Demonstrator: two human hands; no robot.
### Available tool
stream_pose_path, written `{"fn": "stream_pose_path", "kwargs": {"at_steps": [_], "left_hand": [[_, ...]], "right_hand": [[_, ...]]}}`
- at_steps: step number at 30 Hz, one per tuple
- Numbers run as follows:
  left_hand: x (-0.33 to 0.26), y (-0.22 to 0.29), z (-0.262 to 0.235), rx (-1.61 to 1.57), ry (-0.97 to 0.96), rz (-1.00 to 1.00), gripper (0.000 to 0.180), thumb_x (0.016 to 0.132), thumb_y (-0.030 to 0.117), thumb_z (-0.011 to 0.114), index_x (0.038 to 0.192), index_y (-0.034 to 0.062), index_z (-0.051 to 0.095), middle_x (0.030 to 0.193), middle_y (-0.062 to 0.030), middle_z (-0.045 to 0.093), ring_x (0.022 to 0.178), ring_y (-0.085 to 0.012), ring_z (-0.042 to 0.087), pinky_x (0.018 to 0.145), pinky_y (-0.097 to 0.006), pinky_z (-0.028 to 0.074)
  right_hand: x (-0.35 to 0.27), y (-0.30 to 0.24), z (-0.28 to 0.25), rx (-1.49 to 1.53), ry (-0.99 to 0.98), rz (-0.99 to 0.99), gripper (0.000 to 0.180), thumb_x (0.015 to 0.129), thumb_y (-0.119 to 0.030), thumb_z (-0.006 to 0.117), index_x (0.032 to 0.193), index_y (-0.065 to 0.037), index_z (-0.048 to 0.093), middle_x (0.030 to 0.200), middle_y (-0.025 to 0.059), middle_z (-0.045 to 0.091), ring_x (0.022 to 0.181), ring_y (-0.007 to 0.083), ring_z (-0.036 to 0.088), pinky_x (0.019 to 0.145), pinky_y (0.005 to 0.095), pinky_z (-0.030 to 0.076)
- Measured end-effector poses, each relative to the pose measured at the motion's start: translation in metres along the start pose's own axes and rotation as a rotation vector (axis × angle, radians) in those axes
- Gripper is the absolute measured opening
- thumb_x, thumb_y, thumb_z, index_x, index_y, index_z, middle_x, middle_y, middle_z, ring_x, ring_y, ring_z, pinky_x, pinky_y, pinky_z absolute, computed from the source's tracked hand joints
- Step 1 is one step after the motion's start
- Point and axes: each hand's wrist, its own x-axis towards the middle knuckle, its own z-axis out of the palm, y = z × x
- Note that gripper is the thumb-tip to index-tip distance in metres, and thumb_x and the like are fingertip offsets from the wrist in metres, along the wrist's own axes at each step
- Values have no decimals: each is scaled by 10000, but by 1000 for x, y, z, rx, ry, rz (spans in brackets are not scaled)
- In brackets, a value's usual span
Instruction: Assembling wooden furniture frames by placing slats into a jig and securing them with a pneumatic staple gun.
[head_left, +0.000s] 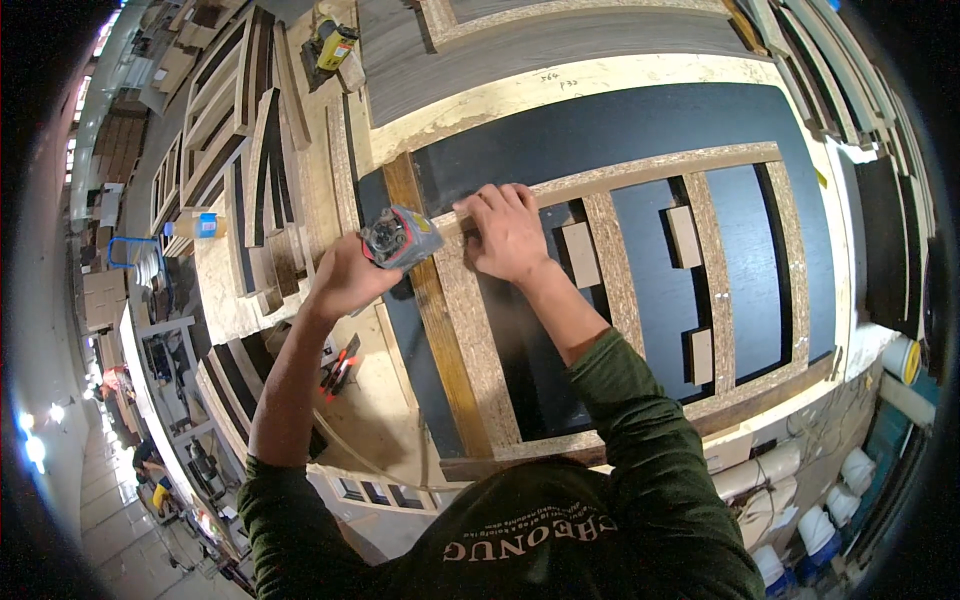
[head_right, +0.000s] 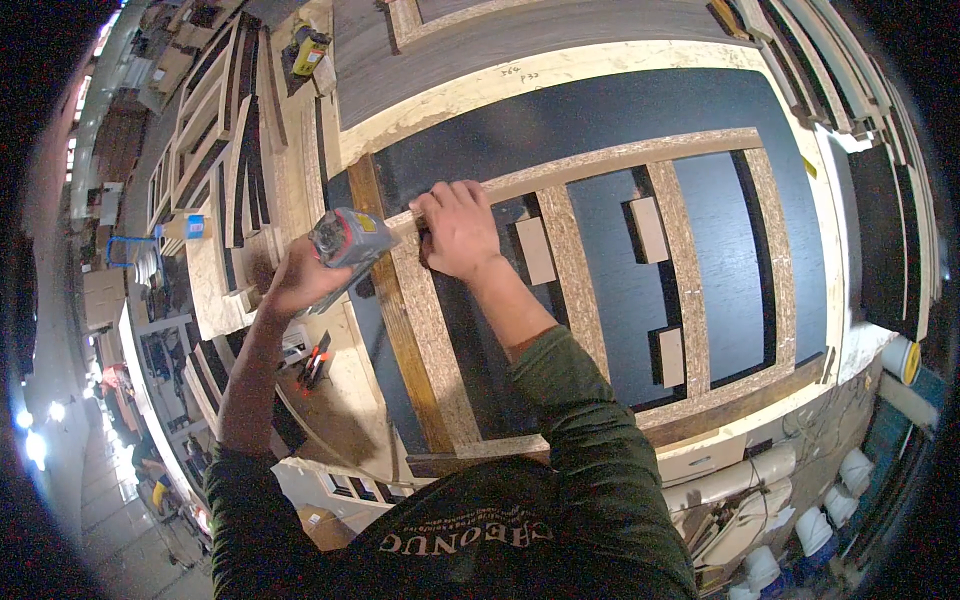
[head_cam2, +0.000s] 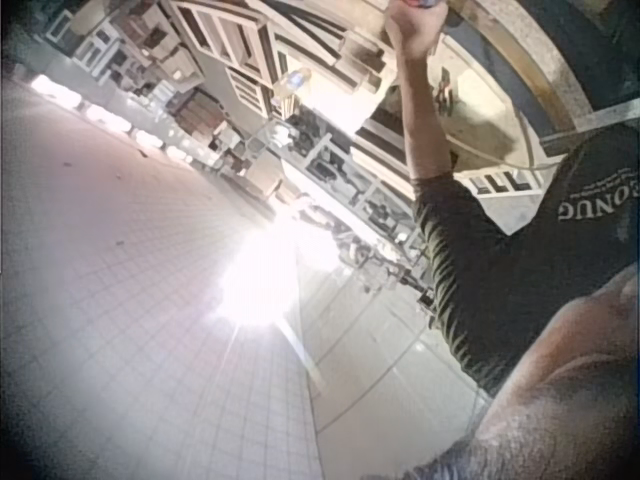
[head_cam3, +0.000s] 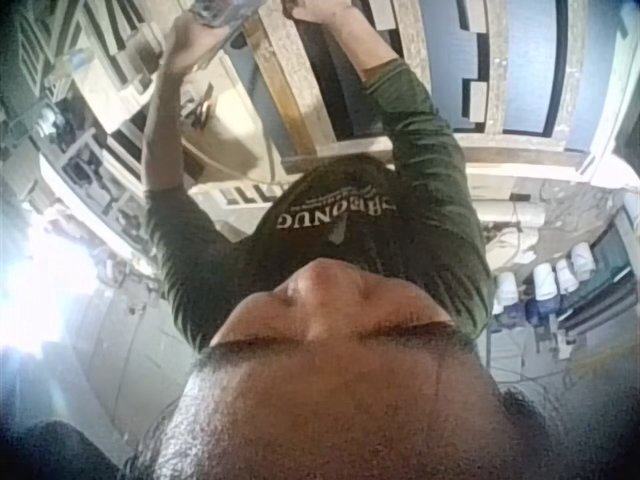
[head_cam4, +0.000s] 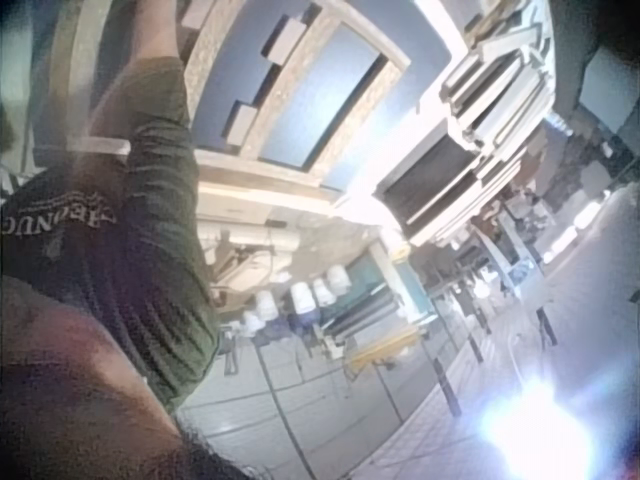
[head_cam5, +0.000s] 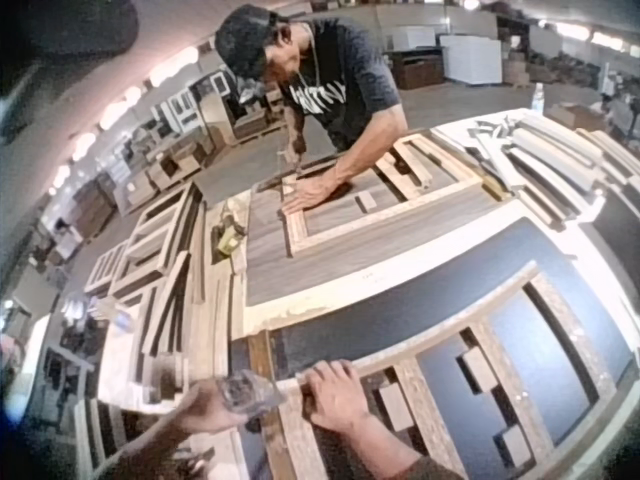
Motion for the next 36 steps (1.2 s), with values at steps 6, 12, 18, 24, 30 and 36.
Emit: {"fn": "stream_pose_path", "kwargs": {"at_steps": [6,12,18,24,30,36], "left_hand": [[-2,-5,2,-63,38,76,277,680,159,699,906,6,650,751,-150,661,734,-182,663,660,-322,494],[1,1,2,-93,26,133,274,709,131,687,955,18,646,781,-139,665,753,-165,655,688,-316,495],[1,5,3,-92,13,102,281,716,152,709,959,24,649,818,-125,675,780,-171,657,708,-314,499],[-2,13,1,-81,28,157,286,718,164,711,963,30,650,825,-127,676,783,-179,661,711,-314,499],[3,11,9,-70,46,134,277,707,162,699,939,22,642,802,-143,669,764,-179,660,690,-322,498],[-34,13,1,-66,0,1,286,694,163,715,937,28,648,820,-139,678,771,-193,668,692,-332,507]], "right_hand": [[-1,4,3,36,22,-2,439,611,-138,616,1049,-142,580,988,68,532,1012,263,494,990,440,309],[-1,4,4,16,19,4,439,618,-146,613,1056,-137,572,1000,71,528,1028,262,486,1007,443,298],[-2,4,3,23,34,-2,527,626,-155,601,1145,-111,521,998,95,522,1026,275,482,1000,443,300],[-2,4,4,-5,30,-5,644,630,-161,585,1255,-93,446,1004,111,521,1018,285,480,995,445,303],[-3,2,3,-12,21,12,754,636,-170,589,1345,-66,356,1020,121,520,1022,297,477,999,441,302],[-2,1,2,-24,-26,-2,790,653,-192,619,1373,-68,317,1035,123,521,1036,304,473,1014,441,292]]}}
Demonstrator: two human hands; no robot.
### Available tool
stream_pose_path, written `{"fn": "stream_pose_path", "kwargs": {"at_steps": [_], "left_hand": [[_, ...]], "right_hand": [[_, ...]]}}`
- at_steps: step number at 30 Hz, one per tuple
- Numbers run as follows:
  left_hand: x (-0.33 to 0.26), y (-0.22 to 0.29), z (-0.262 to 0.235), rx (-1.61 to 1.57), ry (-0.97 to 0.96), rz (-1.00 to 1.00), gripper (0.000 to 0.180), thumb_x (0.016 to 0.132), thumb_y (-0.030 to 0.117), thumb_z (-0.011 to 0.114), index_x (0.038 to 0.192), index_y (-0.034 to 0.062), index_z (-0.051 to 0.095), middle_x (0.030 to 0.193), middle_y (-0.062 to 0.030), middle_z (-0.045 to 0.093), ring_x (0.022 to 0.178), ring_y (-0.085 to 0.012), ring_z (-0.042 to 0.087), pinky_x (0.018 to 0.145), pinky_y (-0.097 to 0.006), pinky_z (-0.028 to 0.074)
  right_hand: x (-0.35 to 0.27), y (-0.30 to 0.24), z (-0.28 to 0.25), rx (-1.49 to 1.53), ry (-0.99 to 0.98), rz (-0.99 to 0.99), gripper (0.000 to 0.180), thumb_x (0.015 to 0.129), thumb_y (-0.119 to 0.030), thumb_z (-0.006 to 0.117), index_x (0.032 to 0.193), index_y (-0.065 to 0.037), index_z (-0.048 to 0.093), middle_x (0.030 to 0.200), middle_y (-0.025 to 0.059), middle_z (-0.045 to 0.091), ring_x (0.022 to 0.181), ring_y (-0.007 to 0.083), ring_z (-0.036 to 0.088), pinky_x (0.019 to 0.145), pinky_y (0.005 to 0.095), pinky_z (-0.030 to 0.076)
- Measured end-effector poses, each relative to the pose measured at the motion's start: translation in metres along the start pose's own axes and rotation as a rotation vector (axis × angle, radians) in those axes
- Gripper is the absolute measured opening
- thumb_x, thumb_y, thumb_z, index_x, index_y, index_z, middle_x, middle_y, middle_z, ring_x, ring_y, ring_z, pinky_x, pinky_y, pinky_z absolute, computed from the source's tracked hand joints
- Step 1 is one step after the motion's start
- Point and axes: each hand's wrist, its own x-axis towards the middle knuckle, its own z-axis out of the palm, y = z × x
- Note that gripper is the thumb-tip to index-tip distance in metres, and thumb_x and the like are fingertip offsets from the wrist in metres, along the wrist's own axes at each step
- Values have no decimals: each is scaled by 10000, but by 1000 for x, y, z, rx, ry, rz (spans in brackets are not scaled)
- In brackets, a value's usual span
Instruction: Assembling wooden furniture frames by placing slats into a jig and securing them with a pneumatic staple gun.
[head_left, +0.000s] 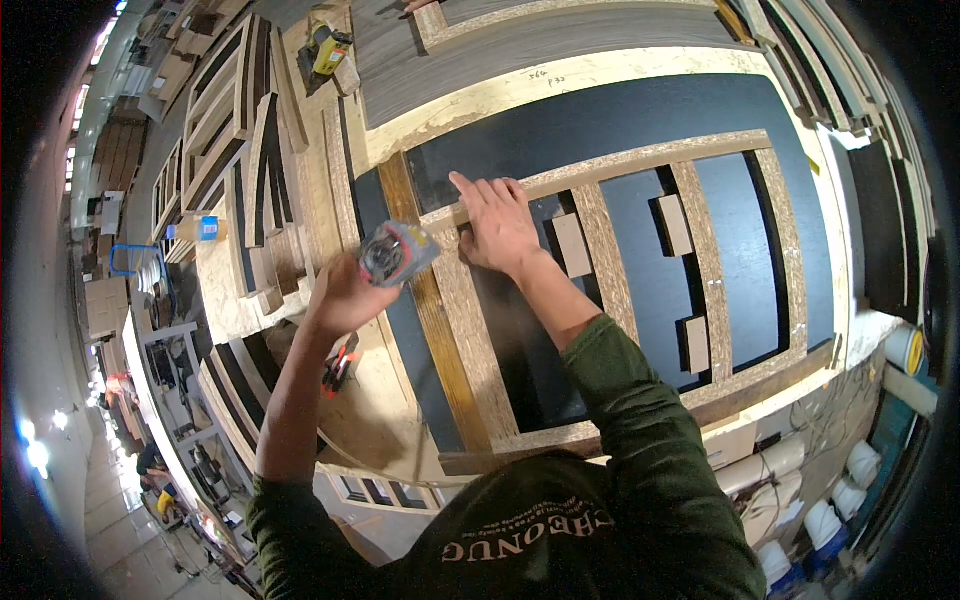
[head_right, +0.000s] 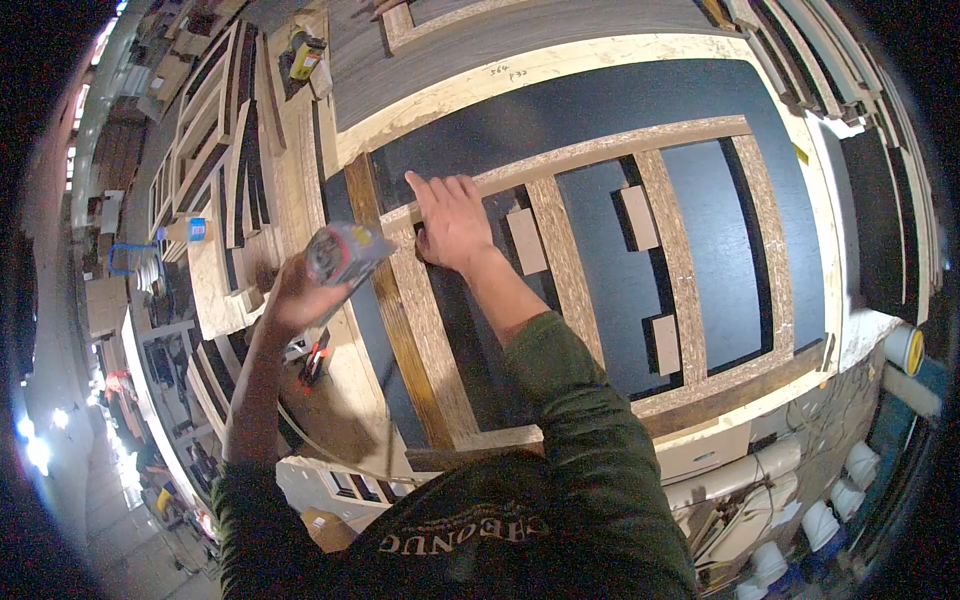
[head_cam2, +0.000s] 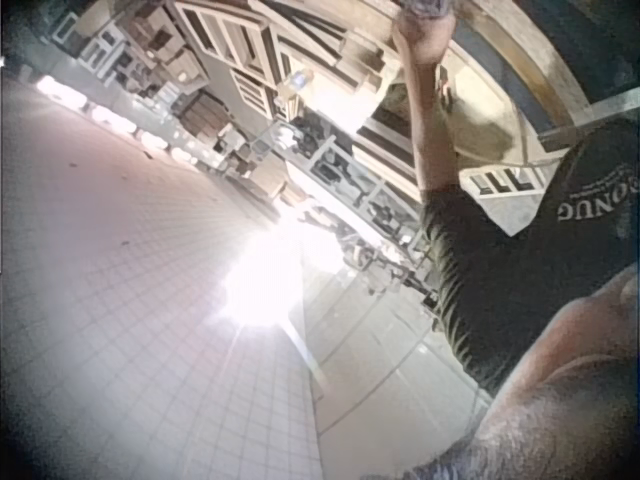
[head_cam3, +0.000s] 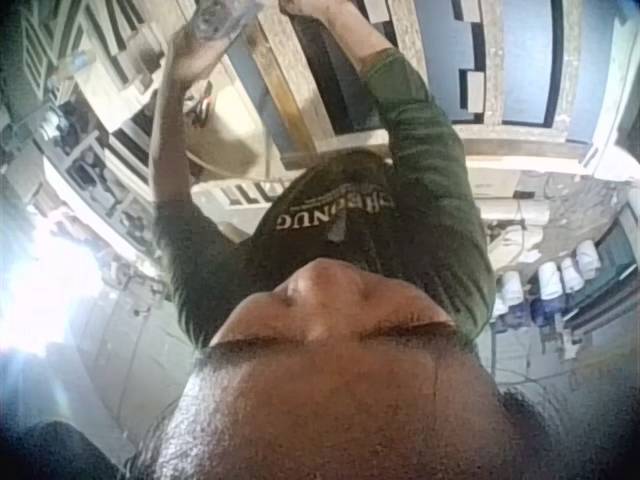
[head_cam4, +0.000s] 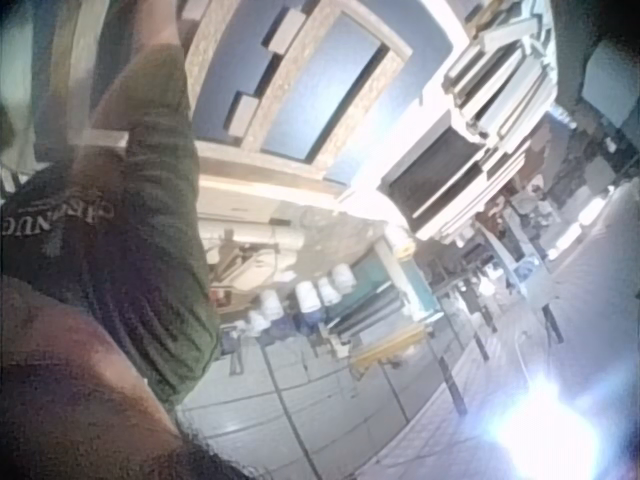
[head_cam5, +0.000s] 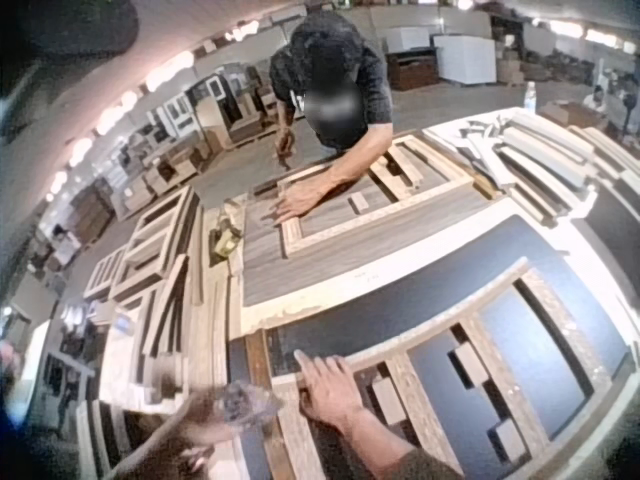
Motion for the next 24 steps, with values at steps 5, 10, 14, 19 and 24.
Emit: {"fn": "stream_pose_path", "kwargs": {"at_steps": [5,10,14,19,24], "left_hand": [[-71,34,2,-26,77,-116,468,712,153,751,1110,-1,558,1003,-138,658,923,-228,645,839,-344,505],[-125,35,19,61,100,-170,493,697,160,769,1095,3,525,1020,-159,624,926,-274,632,794,-373,508],[-151,48,35,-55,187,-172,380,695,167,749,1019,17,619,888,-140,675,817,-243,669,709,-335,518],[-165,80,59,-85,214,-201,281,685,169,735,894,5,642,769,-142,666,726,-273,668,648,-355,517],[-150,124,73,32,214,-90,259,654,174,742,814,-5,644,707,-145,657,669,-271,668,605,-355,514]], "right_hand": [[2,1,-6,-33,-26,58,775,667,-193,634,1371,-65,335,1082,128,529,1086,302,466,1036,434,279],[3,1,-4,-63,-69,29,751,684,-213,658,1360,-80,359,1122,135,536,1134,287,472,1059,429,271],[4,29,-37,66,-90,-44,615,683,-198,640,1273,-106,495,1204,131,545,1189,267,473,1077,493,254],[-18,124,-127,-136,29,64,535,682,-183,653,1206,-131,561,1164,128,584,1156,266,516,1084,510,249],[-25,153,-148,-115,-192,-5,549,678,-226,671,1210,-146,560,1177,115,553,1175,275,482,1098,449,263]]}}
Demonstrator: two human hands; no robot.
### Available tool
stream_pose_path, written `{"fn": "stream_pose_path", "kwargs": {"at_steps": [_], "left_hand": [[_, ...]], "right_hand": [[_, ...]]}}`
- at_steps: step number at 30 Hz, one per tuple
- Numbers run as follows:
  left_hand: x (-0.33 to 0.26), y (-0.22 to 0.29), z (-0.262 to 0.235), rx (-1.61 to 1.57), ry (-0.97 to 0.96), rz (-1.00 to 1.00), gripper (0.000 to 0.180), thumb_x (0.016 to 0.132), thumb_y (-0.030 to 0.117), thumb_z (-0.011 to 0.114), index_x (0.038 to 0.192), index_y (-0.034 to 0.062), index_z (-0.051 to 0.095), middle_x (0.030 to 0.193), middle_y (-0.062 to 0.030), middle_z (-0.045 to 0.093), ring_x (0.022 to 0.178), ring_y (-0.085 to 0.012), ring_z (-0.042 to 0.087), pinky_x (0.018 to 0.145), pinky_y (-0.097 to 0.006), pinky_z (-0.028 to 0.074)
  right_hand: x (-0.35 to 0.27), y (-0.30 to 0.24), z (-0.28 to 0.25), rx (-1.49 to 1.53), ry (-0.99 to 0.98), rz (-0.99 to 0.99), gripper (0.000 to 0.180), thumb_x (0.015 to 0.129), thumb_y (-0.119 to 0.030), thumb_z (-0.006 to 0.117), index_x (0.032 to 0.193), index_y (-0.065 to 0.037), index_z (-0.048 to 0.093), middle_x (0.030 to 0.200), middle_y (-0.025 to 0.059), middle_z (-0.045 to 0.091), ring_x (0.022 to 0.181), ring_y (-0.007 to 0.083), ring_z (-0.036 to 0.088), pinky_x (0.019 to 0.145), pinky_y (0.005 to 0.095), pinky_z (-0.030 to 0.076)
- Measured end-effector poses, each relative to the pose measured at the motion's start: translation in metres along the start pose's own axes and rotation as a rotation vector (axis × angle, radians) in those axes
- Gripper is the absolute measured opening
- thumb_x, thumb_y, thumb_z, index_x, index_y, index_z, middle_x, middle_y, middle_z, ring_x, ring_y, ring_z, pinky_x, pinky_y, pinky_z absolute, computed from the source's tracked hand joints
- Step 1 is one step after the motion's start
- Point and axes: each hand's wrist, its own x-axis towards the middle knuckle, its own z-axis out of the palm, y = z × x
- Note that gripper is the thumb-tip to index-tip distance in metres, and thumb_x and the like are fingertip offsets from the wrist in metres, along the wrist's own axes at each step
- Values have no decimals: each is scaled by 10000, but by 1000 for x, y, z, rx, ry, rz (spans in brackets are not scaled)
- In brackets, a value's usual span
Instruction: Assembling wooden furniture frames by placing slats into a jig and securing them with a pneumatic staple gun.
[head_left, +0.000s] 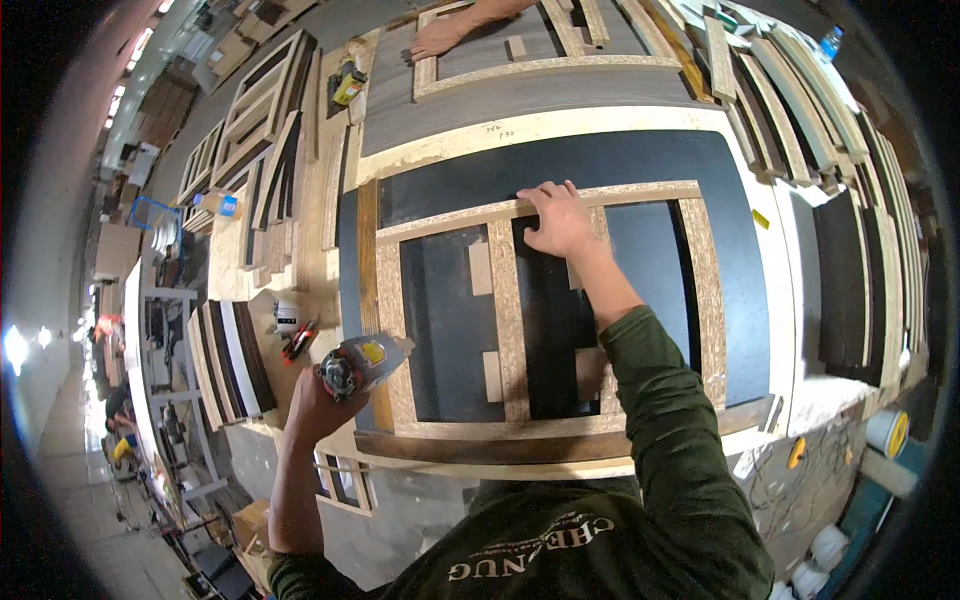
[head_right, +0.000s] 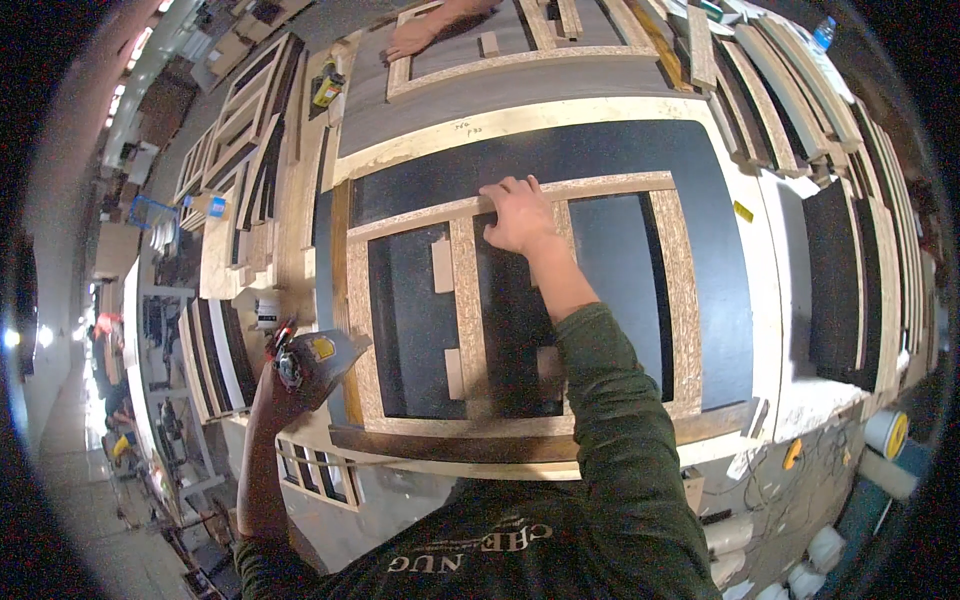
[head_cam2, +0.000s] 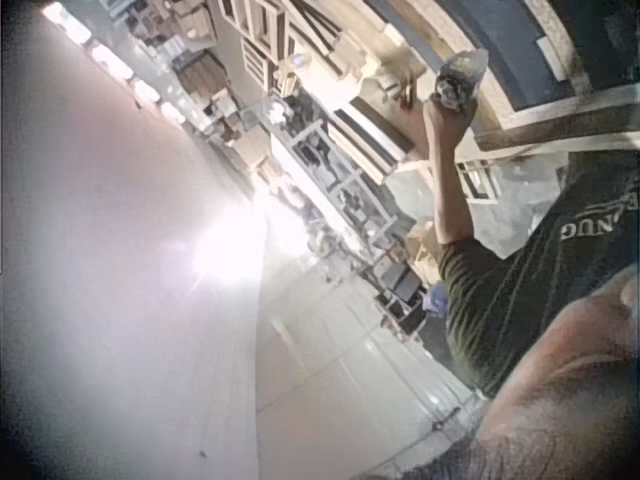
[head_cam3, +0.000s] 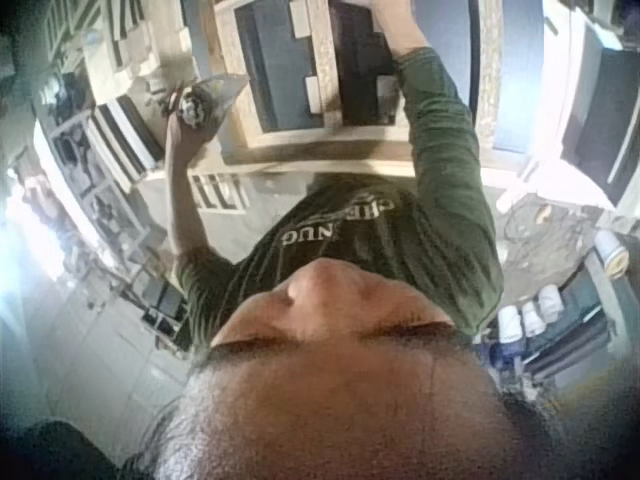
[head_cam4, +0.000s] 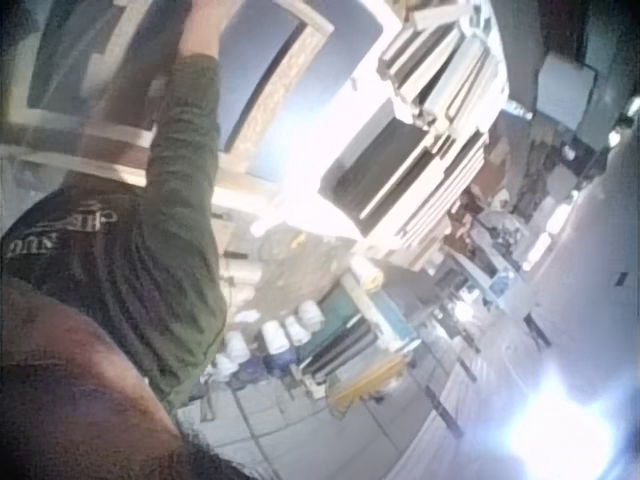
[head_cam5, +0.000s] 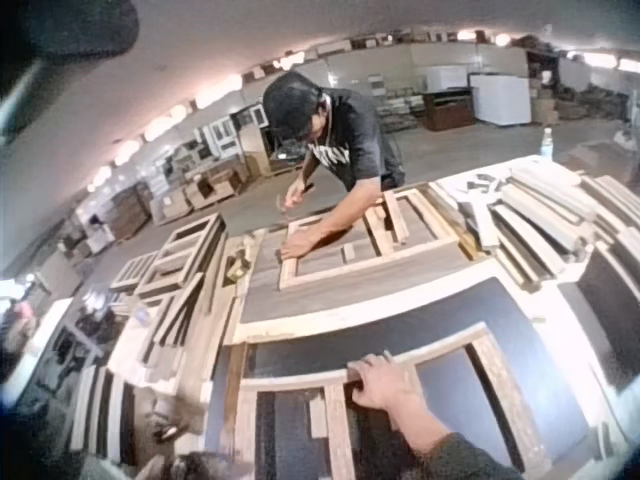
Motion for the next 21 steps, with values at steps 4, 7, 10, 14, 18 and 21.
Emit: {"fn": "stream_pose_path", "kwargs": {"at_steps": [4,7,10,14,18,21], "left_hand": [[8,45,-1,7,78,26,241,656,168,739,818,17,643,703,-133,647,647,-265,659,591,-345,510],[23,60,-1,-2,61,7,245,667,181,729,840,30,641,711,-128,650,651,-280,653,588,-352,509],[45,74,3,27,45,-22,278,664,210,743,864,43,647,734,-132,663,676,-294,656,599,-358,514],[94,68,5,138,-51,-16,446,665,271,790,985,26,599,870,-142,667,783,-281,659,706,-370,532],[152,61,21,196,-80,146,431,674,264,792,974,19,602,872,-144,672,782,-276,671,703,-361,550],[190,48,35,193,-67,184,349,662,235,779,899,22,637,809,-156,670,759,-295,668,671,-375,544]], "right_hand": [[-1,-11,-1,18,9,78,541,647,-269,708,1158,-151,579,1112,98,548,1136,274,487,1090,417,276],[0,-18,-6,3,47,75,519,651,-314,716,1119,-139,578,1089,100,537,1122,277,480,1062,396,295],[-1,-17,-1,-18,103,73,502,659,-322,711,1101,-133,570,1067,97,530,1096,288,482,1039,388,312],[0,-15,5,-2,153,65,467,625,-298,717,1030,-119,569,1012,98,522,1038,285,491,995,411,331],[1,-9,9,26,166,56,455,617,-281,715,1013,-117,562,992,99,517,1021,279,490,983,417,330],[0,-10,7,65,201,21,452,624,-272,710,1017,-116,550,989,96,511,1022,274,480,1001,420,312]]}}
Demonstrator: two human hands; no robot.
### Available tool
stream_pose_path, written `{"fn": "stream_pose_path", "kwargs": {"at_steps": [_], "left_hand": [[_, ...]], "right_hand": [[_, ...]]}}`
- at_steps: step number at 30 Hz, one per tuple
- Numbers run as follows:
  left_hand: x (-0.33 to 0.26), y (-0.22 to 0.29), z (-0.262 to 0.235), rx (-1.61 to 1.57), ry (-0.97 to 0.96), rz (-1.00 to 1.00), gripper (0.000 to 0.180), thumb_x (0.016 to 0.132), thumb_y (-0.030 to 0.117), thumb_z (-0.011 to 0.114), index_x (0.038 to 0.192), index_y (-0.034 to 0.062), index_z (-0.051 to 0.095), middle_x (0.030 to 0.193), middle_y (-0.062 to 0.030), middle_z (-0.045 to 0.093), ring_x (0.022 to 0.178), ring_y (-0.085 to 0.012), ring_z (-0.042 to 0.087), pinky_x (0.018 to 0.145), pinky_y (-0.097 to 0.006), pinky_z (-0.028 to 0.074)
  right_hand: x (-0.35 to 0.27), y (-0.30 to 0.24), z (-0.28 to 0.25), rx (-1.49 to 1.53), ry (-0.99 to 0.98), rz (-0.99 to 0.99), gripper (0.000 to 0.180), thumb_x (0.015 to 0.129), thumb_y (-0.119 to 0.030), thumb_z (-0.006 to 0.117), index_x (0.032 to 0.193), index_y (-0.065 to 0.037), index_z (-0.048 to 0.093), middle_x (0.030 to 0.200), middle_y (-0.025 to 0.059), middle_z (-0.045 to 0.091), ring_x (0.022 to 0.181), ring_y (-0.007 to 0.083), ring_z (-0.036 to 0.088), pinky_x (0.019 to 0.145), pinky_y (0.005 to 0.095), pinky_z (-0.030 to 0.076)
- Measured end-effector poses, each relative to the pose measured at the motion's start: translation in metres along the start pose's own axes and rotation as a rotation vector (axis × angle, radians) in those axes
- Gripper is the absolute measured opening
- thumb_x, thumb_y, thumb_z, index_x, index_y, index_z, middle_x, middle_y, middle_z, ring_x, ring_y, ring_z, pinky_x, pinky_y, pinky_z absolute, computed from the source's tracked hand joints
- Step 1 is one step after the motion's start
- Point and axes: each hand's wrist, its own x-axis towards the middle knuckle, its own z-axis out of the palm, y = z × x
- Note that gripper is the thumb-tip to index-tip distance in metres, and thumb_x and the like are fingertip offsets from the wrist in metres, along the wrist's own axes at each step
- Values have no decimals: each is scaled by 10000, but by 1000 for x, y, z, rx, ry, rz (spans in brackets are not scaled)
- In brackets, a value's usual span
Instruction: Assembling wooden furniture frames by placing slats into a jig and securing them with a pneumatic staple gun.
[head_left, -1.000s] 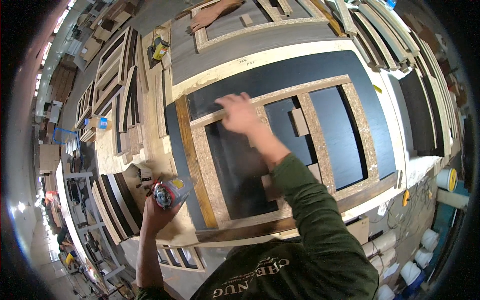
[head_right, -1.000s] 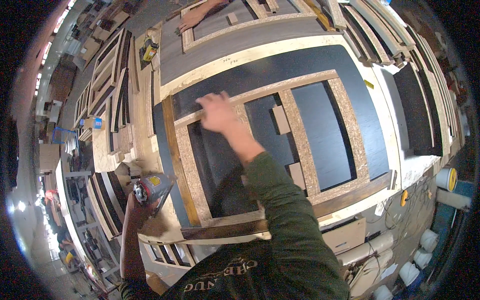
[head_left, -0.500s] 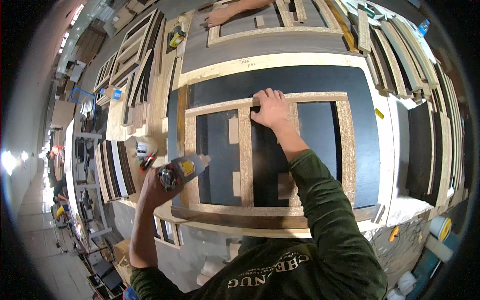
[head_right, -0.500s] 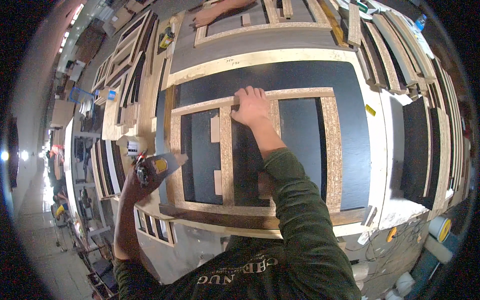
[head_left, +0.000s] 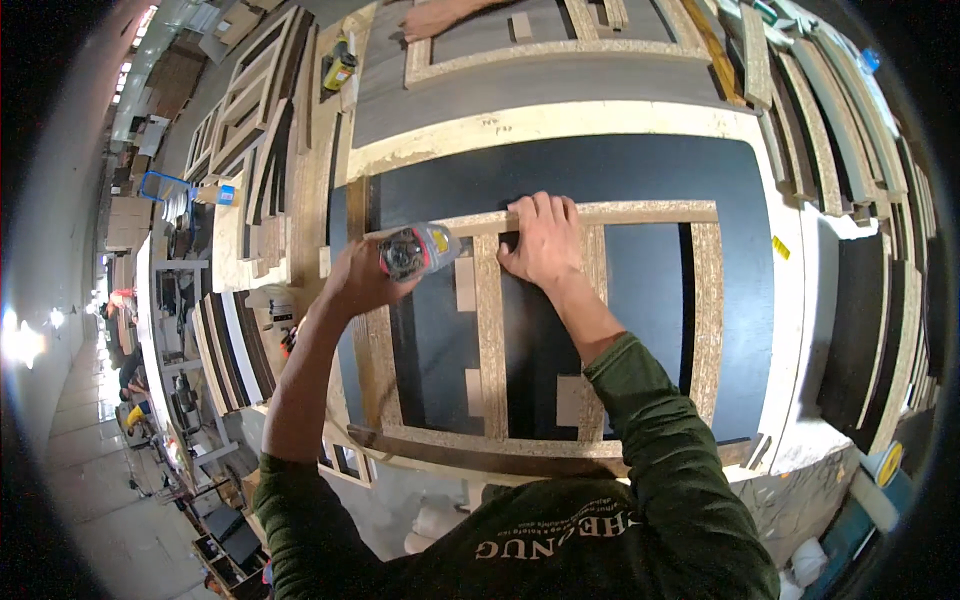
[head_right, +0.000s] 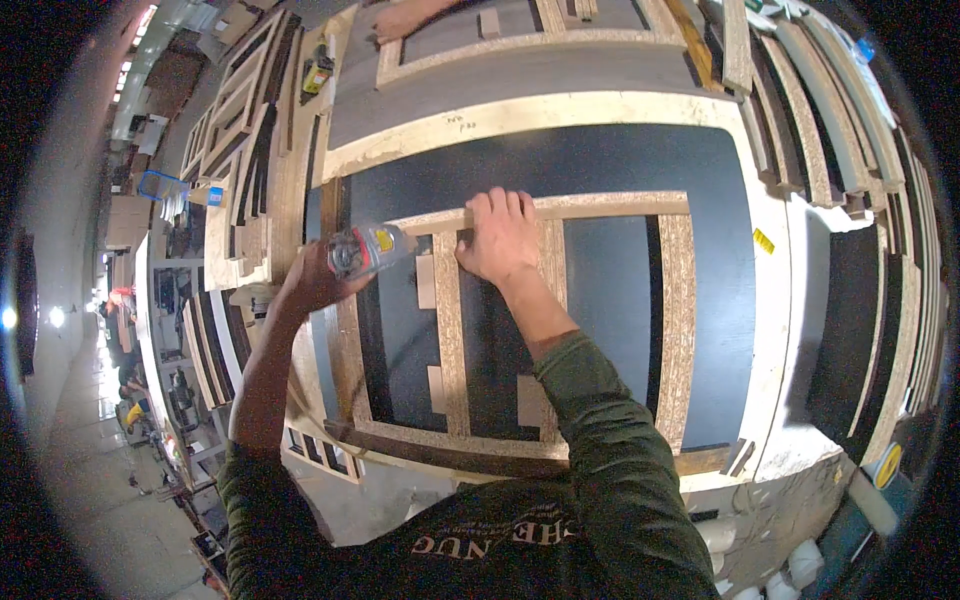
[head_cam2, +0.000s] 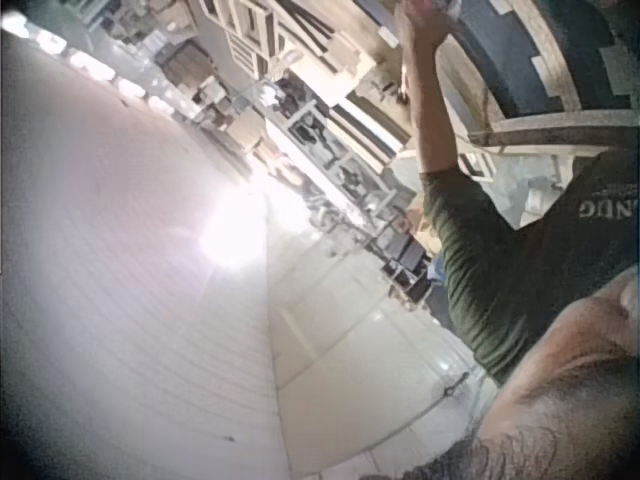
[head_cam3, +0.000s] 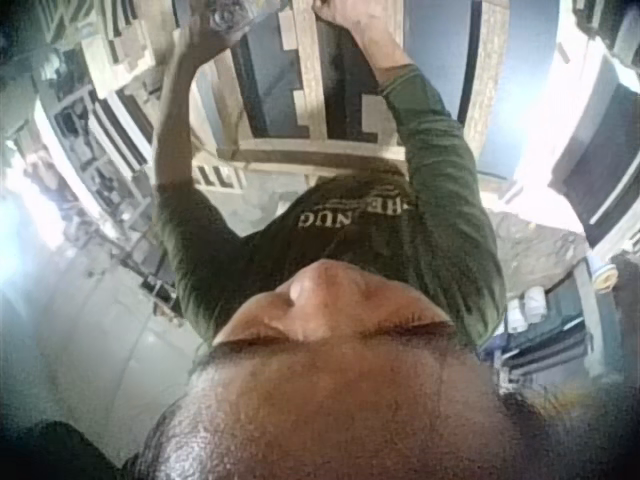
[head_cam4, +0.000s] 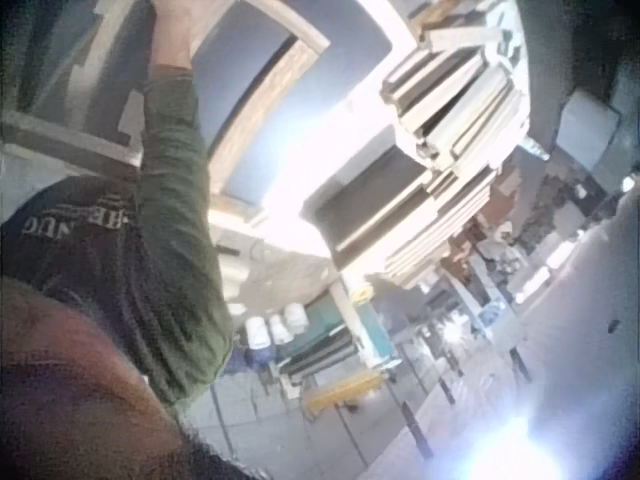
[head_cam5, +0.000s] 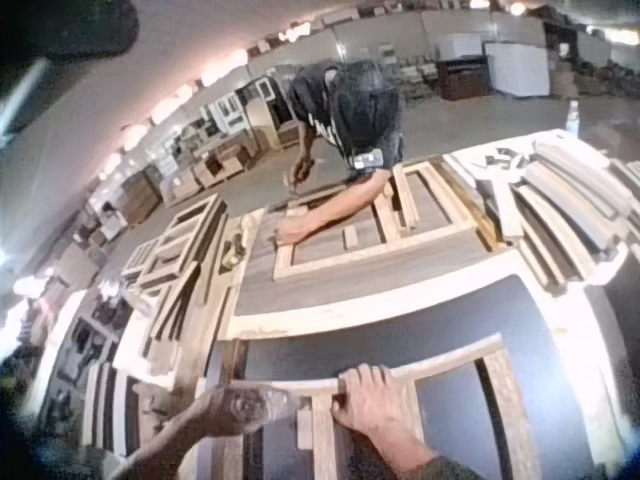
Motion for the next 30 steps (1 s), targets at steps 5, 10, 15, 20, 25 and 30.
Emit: {"fn": "stream_pose_path", "kwargs": {"at_steps": [5,10,15,20,25,30], "left_hand": [[27,-10,10,16,-75,-78,256,626,199,770,760,11,659,732,-176,658,725,-344,651,631,-393,521],[36,-13,13,-112,-60,-56,259,608,191,771,756,10,660,707,-187,647,721,-350,650,610,-380,506],[42,-25,22,-60,14,33,279,604,190,782,751,-2,642,693,-189,641,694,-341,651,609,-376,506],[37,-39,30,-15,76,95,301,614,196,791,752,-13,624,695,-179,646,675,-304,664,607,-366,506],[42,-16,19,-42,36,124,293,631,197,780,749,-19,621,683,-156,648,666,-260,673,600,-344,506],[48,12,8,-37,-71,-5,360,635,191,799,871,-8,615,775,-138,661,738,-238,672,659,-336,524]], "right_hand": [[5,-4,-3,19,-95,54,451,640,-278,703,1028,-116,543,1001,90,498,1045,254,466,1028,428,288],[6,1,0,15,-120,68,453,651,-293,692,1035,-114,535,1014,93,486,1047,253,459,1040,436,271],[5,0,-1,23,-146,57,442,671,-287,690,1032,-93,524,1018,108,482,1067,267,442,1055,444,239],[5,-3,-1,10,-136,51,445,672,-296,686,1033,-91,524,1020,110,484,1068,268,442,1054,444,243],[6,-2,-1,22,-155,70,447,672,-294,684,1040,-94,529,1018,111,484,1069,269,443,1058,437,239],[5,1,0,-25,-122,65,452,659,-299,675,1041,-105,531,1014,101,485,1044,254,454,1034,429,273]]}}
